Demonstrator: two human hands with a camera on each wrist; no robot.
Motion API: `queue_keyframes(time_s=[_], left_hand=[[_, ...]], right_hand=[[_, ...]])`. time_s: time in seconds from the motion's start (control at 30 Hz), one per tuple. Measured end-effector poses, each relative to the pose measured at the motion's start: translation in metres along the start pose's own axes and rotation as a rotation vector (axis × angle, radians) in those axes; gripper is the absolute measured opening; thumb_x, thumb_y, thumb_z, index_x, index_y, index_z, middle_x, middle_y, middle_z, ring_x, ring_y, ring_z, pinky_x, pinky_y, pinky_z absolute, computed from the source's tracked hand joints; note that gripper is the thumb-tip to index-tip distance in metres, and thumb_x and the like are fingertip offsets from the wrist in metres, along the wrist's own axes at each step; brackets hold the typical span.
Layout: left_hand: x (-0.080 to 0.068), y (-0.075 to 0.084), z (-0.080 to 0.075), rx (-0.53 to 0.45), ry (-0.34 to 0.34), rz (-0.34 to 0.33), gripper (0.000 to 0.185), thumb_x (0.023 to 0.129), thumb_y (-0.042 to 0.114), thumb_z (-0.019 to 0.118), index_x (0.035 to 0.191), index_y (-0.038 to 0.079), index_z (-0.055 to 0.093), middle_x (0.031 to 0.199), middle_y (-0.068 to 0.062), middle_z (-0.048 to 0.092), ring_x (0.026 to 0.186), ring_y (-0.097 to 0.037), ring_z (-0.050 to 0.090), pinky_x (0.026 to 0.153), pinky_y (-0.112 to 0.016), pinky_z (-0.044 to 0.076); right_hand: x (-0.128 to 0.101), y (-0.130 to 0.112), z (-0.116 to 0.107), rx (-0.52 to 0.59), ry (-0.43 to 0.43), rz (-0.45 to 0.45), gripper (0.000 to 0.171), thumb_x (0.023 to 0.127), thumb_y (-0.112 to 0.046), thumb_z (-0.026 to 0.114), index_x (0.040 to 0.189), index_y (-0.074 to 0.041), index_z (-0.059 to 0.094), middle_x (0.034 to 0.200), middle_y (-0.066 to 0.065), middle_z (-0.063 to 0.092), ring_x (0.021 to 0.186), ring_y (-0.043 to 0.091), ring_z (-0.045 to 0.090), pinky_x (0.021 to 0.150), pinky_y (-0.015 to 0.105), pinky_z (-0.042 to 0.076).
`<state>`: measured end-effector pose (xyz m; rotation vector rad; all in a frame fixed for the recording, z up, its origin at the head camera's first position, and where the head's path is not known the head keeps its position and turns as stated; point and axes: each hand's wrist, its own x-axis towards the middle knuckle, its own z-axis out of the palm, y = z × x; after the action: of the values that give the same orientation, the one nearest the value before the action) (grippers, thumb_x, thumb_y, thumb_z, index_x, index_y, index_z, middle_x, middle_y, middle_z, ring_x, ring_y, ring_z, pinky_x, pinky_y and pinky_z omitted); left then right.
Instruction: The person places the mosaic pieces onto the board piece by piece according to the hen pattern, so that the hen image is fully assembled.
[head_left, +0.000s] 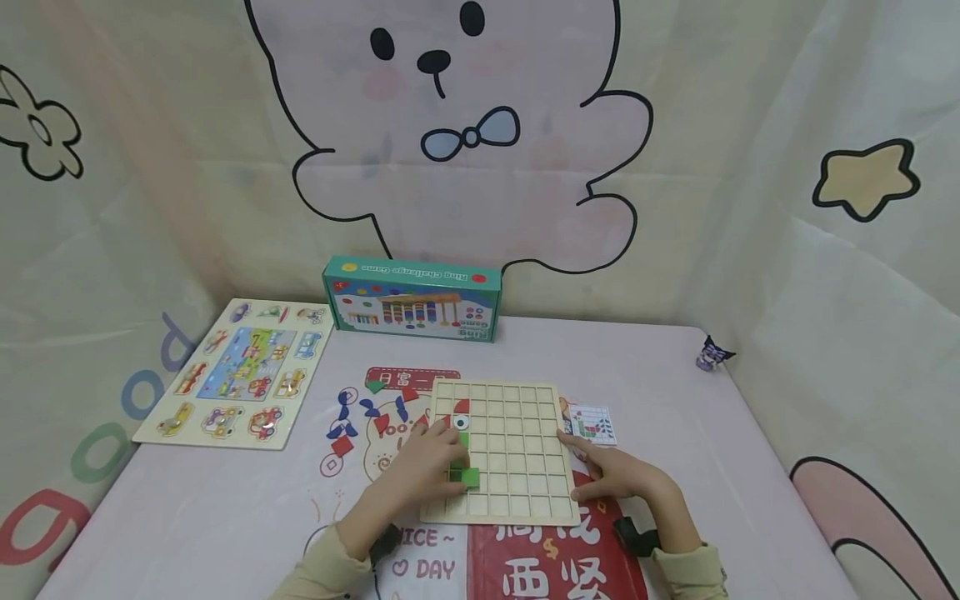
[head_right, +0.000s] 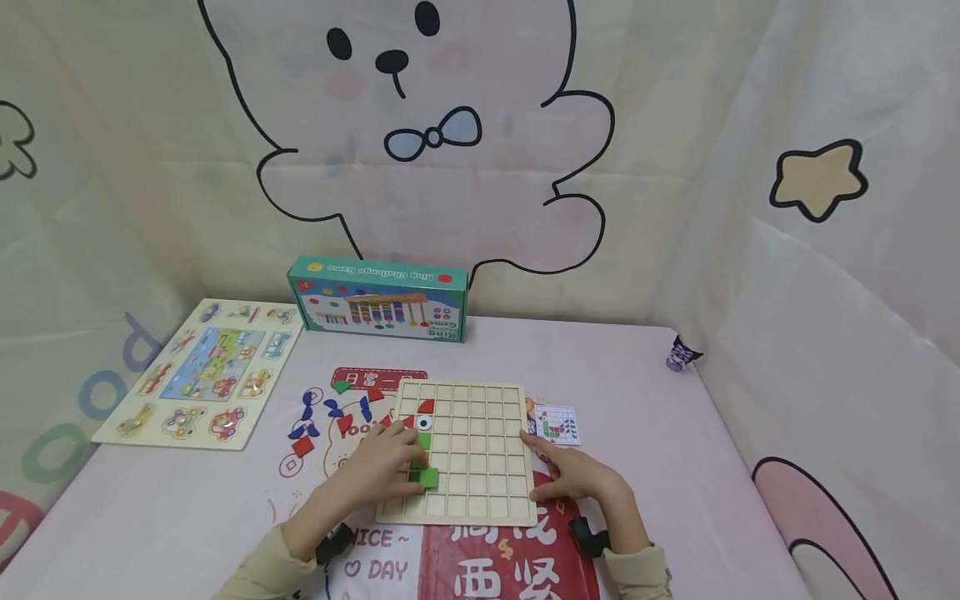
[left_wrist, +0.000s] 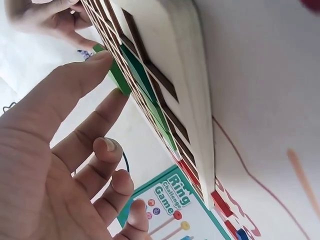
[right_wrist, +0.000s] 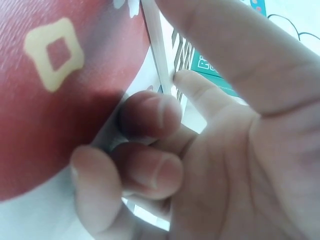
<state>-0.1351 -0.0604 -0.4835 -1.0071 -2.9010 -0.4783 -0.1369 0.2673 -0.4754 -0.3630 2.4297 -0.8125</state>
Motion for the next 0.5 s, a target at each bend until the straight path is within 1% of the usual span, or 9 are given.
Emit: queue_keyframes(time_s=[0.23,0.37,0.5], left_hand=[[0.001,0.007,0.004,0.031,0.009,0.004,0.024,0.069,0.042,0.075,0.086,0.027,0.069,0.085,0.011,0.054,0.084,-0.010,0.041,0.080,-0.037,0.036],[0.003,0.009,0.005,0.042,-0.008,0.002,0.025,0.070,0.043,0.075,0.088,0.027,0.069,0.086,0.010,0.056,0.086,-0.010,0.042,0.081,-0.036,0.036],[0.005,0.012,0.006,0.038,-0.024,-0.018,0.025,0.071,0.045,0.075,0.089,0.029,0.070,0.088,0.010,0.057,0.089,-0.011,0.044,0.083,-0.037,0.036]], right_hand=[[-0.001,0.001,0.000,-0.011,0.008,-0.002,0.087,0.073,-0.038,0.075,0.145,-0.020,0.031,0.133,0.022,0.045,0.098,0.024,0.052,0.077,0.042,0.049],[0.000,0.000,0.000,-0.005,0.004,-0.001,0.086,0.073,-0.038,0.075,0.145,-0.020,0.031,0.132,0.022,0.046,0.097,0.024,0.053,0.076,0.041,0.049],[0.000,0.000,0.000,0.002,0.004,0.001,0.087,0.073,-0.038,0.076,0.145,-0.021,0.030,0.131,0.021,0.046,0.096,0.024,0.053,0.076,0.041,0.050]])
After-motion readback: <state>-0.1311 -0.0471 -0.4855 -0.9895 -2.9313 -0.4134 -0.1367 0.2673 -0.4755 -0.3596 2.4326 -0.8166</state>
